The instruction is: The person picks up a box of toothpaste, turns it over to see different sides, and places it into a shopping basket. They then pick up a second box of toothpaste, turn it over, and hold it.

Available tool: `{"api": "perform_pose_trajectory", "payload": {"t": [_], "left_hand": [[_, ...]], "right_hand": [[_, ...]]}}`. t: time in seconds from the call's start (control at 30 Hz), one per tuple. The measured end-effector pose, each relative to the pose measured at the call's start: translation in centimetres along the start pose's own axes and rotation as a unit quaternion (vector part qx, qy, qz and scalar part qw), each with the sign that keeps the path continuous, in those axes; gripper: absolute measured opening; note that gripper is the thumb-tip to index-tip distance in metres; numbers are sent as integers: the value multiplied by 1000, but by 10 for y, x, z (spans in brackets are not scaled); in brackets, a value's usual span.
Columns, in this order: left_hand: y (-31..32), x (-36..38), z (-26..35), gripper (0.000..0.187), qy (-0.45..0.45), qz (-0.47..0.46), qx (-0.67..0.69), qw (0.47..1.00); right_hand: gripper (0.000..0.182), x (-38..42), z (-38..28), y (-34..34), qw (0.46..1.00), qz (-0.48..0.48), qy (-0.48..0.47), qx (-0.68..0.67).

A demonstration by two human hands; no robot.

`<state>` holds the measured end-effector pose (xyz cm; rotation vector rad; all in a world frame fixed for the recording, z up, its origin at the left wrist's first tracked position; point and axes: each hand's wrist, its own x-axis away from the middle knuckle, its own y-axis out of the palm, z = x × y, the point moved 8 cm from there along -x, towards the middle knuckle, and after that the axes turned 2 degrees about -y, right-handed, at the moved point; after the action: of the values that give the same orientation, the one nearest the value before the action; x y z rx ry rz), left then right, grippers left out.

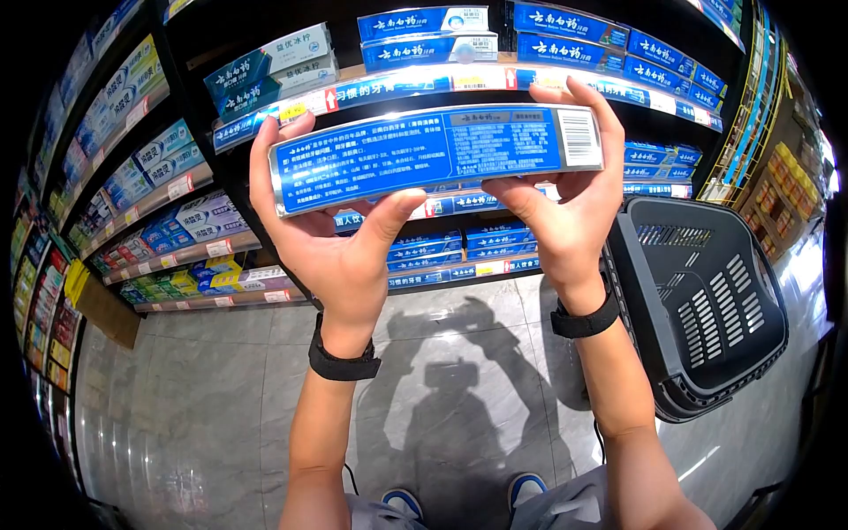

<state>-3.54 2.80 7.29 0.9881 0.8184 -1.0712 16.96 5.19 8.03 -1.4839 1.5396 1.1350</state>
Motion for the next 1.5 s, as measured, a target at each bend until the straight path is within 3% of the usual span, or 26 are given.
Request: {"api": "perform_pose_trajectory", "payload": {"t": [1.5], "left_hand": [[0,3,-2,93,-13,-1,-29,999]], "right_hand": [[87,1,3,0,1000,-3,7,-1]]}}
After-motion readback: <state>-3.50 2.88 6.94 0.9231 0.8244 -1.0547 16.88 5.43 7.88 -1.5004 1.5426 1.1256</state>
